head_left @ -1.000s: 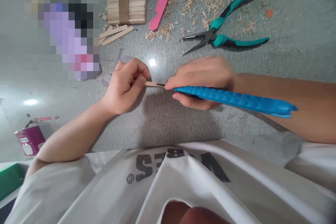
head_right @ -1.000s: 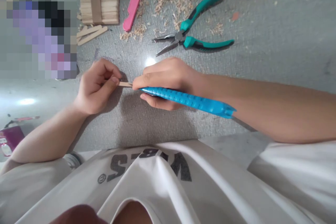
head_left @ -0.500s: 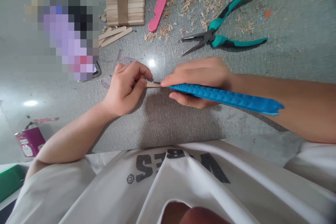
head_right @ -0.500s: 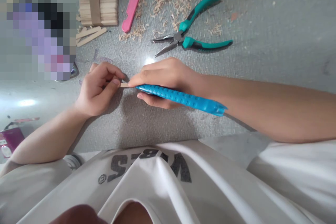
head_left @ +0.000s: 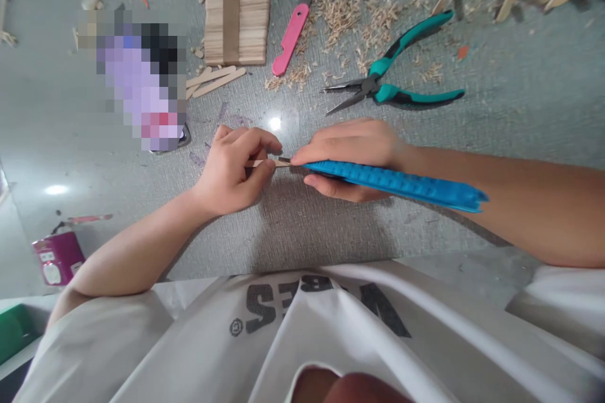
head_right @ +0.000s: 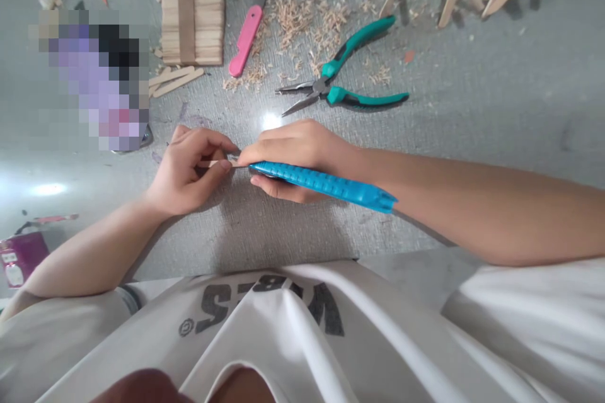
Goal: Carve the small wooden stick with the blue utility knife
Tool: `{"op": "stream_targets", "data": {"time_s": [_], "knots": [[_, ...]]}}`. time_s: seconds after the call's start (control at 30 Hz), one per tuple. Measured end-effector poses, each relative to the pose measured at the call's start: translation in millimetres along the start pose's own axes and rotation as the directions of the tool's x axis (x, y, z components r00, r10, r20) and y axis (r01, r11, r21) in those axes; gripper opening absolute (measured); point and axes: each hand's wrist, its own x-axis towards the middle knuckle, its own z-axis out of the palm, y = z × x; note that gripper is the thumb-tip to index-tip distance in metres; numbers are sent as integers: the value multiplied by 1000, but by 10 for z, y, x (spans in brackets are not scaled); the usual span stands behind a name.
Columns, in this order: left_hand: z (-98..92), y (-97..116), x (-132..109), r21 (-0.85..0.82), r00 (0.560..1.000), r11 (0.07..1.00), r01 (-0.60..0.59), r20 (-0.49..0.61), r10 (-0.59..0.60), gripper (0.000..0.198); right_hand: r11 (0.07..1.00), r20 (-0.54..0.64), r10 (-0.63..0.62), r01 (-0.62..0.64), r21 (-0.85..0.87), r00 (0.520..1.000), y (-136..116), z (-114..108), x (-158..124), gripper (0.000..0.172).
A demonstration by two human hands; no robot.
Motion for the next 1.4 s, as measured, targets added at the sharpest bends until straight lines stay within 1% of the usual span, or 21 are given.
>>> {"op": "stream_targets", "data": {"time_s": [0.17,0.3,0.43,0.63,0.9,1.0,1.13,1.27,1.4], "knots": [[9,-11,3,27,1000,999,-17,12,17,33,1000,-4,10,-10,-20,1000,-8,10,-12,28],[37,-24,-4,61,1000,998,-25,-7,26,33,999,4,36,-35,-27,999,3,20,-38,28],[67,-28,-22,99,999,995,-32,-28,35,35,999,-21,17,-18,-43,1000,12,22,-30,30],[84,-35,-40,136,998,989,-49,-41,56,43,999,-64,0,-3,-52,998,-16,12,20,22],[96,-45,-43,159,996,984,-76,-41,83,48,999,-74,7,-11,-51,997,-29,3,15,20],[94,-54,-46,163,995,983,-82,-35,89,46,998,-69,20,-24,-56,997,-37,-1,16,21],[93,-69,-50,169,996,983,-78,-28,84,43,997,-61,14,-18,-71,998,-48,-5,34,22],[93,-78,-49,169,997,983,-68,-20,72,45,998,-80,-8,3,-63,997,-54,-14,40,19],[88,-65,-45,166,998,985,-56,-12,59,46,999,-62,21,-23,-38,998,-49,-22,11,19]]}}
